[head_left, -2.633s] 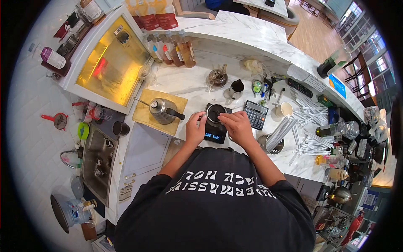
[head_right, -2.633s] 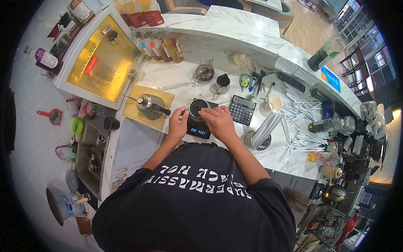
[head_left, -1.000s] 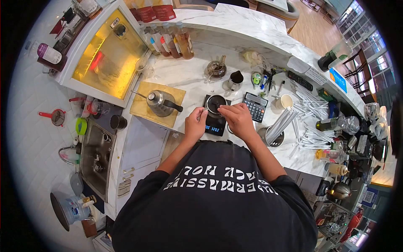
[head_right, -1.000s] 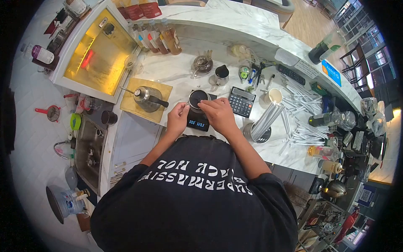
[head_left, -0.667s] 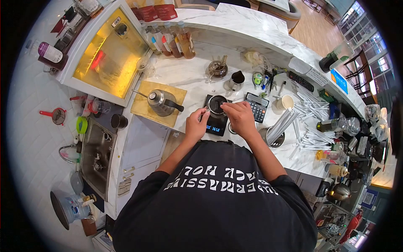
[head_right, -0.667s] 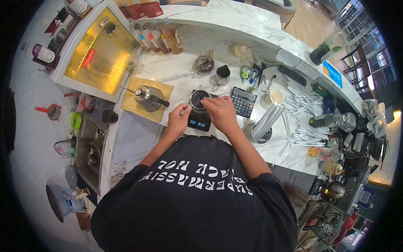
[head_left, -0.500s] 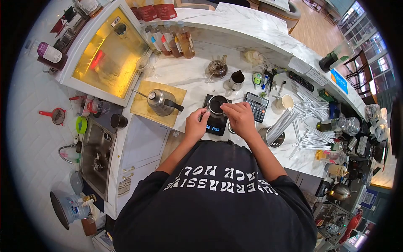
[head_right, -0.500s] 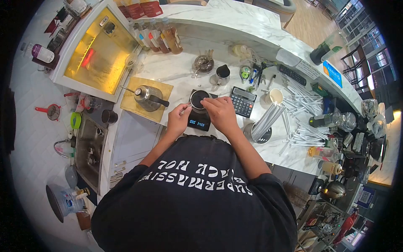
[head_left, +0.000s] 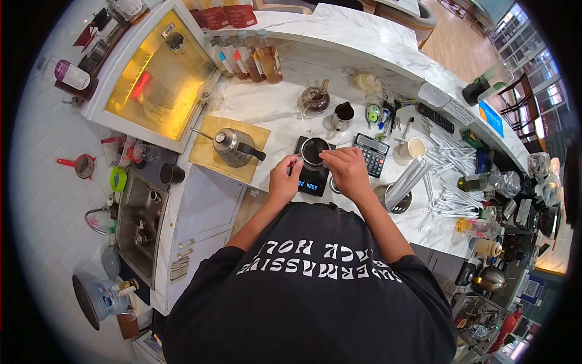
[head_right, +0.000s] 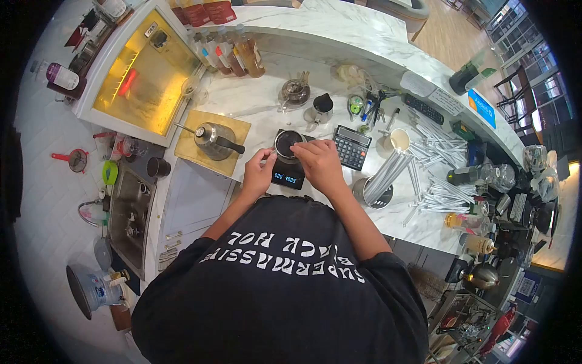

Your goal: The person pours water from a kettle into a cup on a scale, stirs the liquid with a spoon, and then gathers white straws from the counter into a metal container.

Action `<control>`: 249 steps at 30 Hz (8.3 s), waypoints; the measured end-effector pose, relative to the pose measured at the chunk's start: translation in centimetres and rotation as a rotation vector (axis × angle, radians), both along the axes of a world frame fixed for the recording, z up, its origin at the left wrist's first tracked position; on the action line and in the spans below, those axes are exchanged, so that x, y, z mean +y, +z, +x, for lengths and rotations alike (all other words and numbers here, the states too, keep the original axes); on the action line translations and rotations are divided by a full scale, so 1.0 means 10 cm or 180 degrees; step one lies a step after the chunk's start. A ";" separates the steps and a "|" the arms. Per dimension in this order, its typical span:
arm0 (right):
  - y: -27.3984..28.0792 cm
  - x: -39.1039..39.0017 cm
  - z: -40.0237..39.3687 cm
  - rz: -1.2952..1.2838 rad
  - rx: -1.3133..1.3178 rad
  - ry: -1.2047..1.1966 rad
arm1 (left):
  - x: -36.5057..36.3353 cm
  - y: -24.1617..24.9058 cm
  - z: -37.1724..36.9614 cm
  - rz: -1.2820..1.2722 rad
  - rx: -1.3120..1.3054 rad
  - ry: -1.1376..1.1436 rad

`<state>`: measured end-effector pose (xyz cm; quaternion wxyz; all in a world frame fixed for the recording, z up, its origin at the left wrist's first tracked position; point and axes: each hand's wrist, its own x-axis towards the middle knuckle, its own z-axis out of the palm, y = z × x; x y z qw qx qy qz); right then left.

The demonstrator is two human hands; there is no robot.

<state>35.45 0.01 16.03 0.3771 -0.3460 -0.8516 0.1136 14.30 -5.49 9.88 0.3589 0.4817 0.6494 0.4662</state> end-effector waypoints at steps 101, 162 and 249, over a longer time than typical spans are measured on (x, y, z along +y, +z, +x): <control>-0.01 0.00 0.06 0.0097 -0.0022 0.0022 | 0.07 -0.15 -0.20 -0.0531 -0.0948 -0.0368; -0.04 0.04 -0.05 0.0161 -0.0142 0.0041 | 0.06 -0.05 -0.13 -0.0755 -0.1059 -0.0181; -0.01 0.10 -0.03 0.0092 -0.0099 -0.0188 | 0.03 0.00 -0.12 -0.0694 -0.0998 -0.0269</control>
